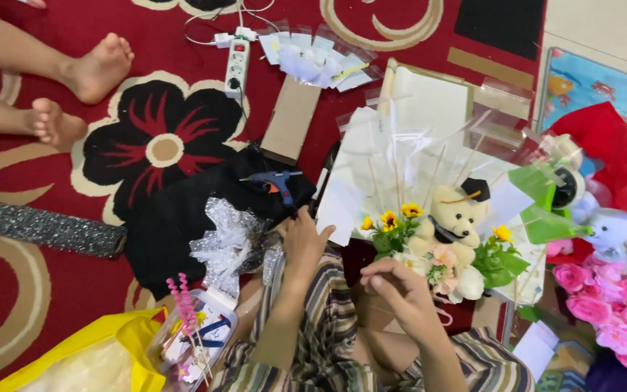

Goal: Preparing and inserting small decorative cards into a teddy bear floral bouquet

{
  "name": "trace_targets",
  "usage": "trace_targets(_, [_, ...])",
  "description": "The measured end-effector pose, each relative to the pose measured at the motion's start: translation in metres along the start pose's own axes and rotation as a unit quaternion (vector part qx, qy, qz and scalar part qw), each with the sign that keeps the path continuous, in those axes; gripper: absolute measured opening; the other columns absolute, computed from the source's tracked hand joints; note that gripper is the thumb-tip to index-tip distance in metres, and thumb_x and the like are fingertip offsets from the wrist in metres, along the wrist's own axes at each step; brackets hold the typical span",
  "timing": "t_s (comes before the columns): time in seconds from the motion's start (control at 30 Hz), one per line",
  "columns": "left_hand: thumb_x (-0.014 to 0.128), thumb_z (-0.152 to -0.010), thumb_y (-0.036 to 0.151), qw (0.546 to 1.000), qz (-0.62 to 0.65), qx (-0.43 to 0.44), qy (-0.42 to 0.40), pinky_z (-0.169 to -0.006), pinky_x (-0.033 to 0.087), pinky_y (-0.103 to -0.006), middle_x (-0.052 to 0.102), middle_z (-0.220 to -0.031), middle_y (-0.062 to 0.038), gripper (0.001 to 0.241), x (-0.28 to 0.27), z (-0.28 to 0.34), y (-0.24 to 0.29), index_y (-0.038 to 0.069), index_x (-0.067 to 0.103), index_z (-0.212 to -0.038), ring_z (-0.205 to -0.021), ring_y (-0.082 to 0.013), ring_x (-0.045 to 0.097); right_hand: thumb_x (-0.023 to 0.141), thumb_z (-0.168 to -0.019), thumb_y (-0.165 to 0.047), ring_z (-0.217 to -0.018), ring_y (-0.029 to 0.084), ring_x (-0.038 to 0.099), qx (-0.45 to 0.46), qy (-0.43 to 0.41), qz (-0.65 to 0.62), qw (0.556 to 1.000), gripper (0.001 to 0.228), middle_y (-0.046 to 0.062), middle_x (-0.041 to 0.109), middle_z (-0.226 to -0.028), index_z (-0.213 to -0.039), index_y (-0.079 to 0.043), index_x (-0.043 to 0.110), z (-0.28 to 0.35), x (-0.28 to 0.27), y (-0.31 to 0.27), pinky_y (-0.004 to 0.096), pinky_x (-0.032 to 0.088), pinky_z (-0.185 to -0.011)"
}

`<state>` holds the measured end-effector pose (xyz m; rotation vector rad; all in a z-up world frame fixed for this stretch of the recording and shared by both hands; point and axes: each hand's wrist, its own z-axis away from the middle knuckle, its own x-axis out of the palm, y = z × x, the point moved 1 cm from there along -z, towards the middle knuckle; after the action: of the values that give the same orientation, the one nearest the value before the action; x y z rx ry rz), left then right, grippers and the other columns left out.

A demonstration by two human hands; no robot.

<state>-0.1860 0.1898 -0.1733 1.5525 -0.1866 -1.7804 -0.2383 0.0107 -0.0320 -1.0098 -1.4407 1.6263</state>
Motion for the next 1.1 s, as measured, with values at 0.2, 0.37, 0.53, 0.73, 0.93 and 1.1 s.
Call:
trace_targets(0.2, [0.065, -0.085, 0.021, 0.994, 0.11, 0.004, -0.017, -0.071, 0.043, -0.0489, 0.062, -0.096, -0.021, 0.033, -0.006, 0.003, 0.001, 0.007, 0.044, -0.105, -0.094, -0.0401, 0.055, 0.053, -0.089, -0.017, -0.072, 0.017, 0.058, 0.165, 0.004, -0.014, 0.986, 0.021, 0.008, 0.064, -0.08, -0.093, -0.003, 0.068, -0.011, 0.03, 0.038, 0.029, 0.046, -0.068])
trace_targets(0.37, [0.054, -0.091, 0.017, 0.992, 0.12, -0.012, -0.038, -0.069, 0.043, -0.0509, 0.065, -0.086, -0.02, 0.013, -0.011, 0.005, 0.0, 0.007, 0.047, -0.095, -0.088, -0.0429, 0.058, 0.054, -0.088, -0.013, -0.07, 0.016, 0.057, 0.179, 0.024, -0.004, 0.984, 0.019, 0.008, 0.065, -0.079, -0.094, -0.002, 0.068, -0.013, 0.026, 0.075, 0.027, 0.045, -0.066])
trace_targets(0.53, [0.054, -0.091, 0.018, 0.989, 0.141, -0.024, -0.049, -0.068, 0.043, -0.05, 0.065, -0.087, -0.02, 0.013, -0.016, 0.009, 0.003, 0.006, 0.048, -0.094, -0.087, -0.0413, 0.059, 0.055, -0.089, -0.01, -0.073, 0.016, 0.058, 0.21, 0.056, -0.014, 0.976, 0.018, 0.01, 0.066, -0.081, -0.097, -0.001, 0.068, -0.016, 0.03, 0.085, 0.026, 0.045, -0.068])
trace_targets(0.73, [0.054, -0.092, 0.022, 0.989, 0.144, -0.004, -0.026, -0.062, 0.047, -0.0462, 0.066, -0.08, -0.015, 0.016, -0.009, 0.009, -0.003, 0.008, 0.048, -0.093, -0.08, -0.0364, 0.062, 0.055, -0.088, -0.014, -0.078, 0.016, 0.059, 0.212, 0.051, 0.015, 0.976, 0.018, 0.008, 0.066, -0.082, -0.096, -0.004, 0.068, -0.021, 0.037, 0.087, 0.027, 0.043, -0.072])
trace_targets(0.93, [0.052, -0.09, 0.017, 0.976, 0.17, 0.115, 0.077, -0.078, 0.039, -0.044, 0.056, -0.076, -0.013, 0.017, -0.007, 0.015, -0.005, 0.005, 0.049, -0.079, -0.077, -0.0335, 0.052, 0.055, -0.088, -0.013, -0.075, 0.016, 0.057, 0.231, 0.067, 0.016, 0.971, 0.02, 0.01, 0.066, -0.081, -0.099, -0.002, 0.067, -0.023, 0.039, 0.085, 0.027, 0.043, -0.07])
trace_targets(1.1, [0.048, -0.092, 0.02, 0.977, 0.185, 0.089, 0.051, -0.075, 0.041, -0.0438, 0.055, -0.091, -0.014, 0.019, -0.026, 0.027, 0.004, 0.003, 0.056, -0.092, -0.089, -0.0314, 0.051, 0.055, -0.087, -0.015, -0.077, 0.017, 0.059, 0.209, 0.075, 0.02, 0.975, 0.024, 0.009, 0.065, -0.082, -0.106, -0.004, 0.064, -0.027, 0.036, 0.087, 0.028, 0.045, -0.072])
